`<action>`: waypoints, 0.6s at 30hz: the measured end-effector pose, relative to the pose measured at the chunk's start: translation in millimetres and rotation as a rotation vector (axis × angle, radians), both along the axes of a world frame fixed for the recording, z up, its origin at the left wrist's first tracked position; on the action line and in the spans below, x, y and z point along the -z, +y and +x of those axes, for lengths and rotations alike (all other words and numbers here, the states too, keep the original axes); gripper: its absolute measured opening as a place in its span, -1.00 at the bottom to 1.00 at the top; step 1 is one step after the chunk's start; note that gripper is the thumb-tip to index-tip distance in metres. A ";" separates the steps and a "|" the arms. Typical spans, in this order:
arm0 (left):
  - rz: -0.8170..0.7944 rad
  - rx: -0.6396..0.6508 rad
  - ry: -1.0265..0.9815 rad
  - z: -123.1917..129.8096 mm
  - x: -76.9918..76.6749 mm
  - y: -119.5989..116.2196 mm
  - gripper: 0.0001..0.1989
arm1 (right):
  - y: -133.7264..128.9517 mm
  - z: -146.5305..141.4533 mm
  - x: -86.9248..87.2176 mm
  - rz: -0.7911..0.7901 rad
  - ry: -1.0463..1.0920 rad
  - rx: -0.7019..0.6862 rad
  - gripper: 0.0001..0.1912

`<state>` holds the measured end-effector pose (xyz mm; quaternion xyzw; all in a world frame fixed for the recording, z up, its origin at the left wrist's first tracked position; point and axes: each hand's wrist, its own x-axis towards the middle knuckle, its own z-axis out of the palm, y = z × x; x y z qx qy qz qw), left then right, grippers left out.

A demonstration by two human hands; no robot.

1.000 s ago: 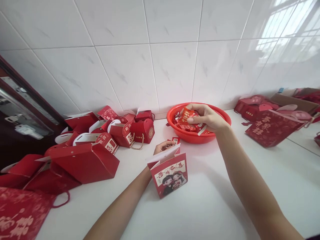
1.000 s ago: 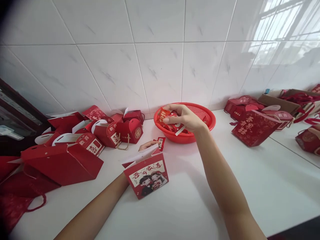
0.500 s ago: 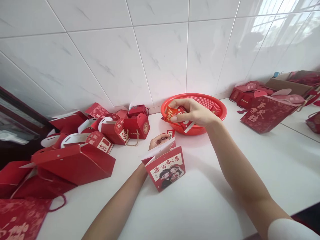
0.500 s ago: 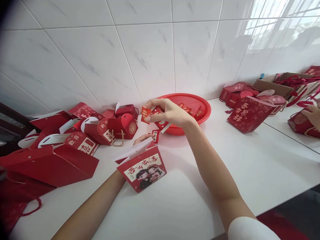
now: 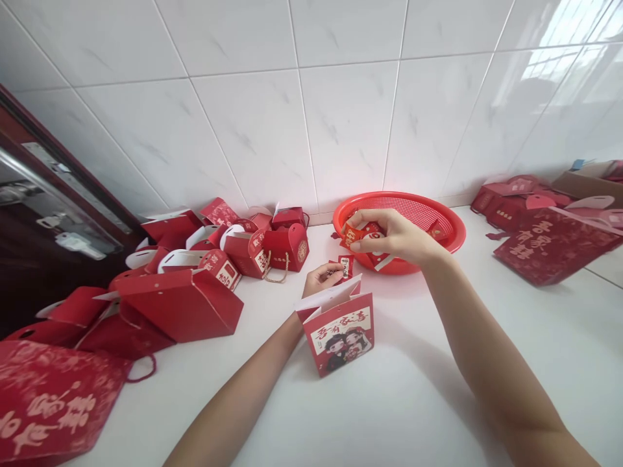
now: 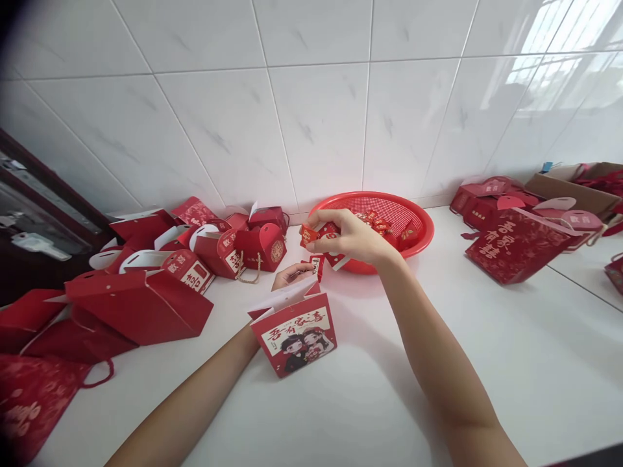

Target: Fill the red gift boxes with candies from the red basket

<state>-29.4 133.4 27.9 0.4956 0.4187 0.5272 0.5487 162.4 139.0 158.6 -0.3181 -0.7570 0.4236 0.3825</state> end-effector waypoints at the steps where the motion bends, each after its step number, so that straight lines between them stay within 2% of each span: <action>1: 0.010 -0.014 -0.007 0.3 1.5 1.8 -0.73 | 1.8 -3.3 1.8 0.020 -0.024 0.012 -0.82; 5: 0.028 -0.032 -0.045 -0.7 4.3 5.0 -0.74 | 14.3 -17.2 14.0 0.075 -0.128 0.027 -0.80; 11: 0.063 -0.036 -0.062 -5.8 6.8 8.1 -0.82 | 27.7 -30.3 36.0 0.041 -0.252 -0.014 -0.75; 18: 0.087 -0.077 -0.074 -6.2 9.8 9.5 -0.74 | 25.9 -38.3 40.4 0.063 -0.348 -0.052 -0.84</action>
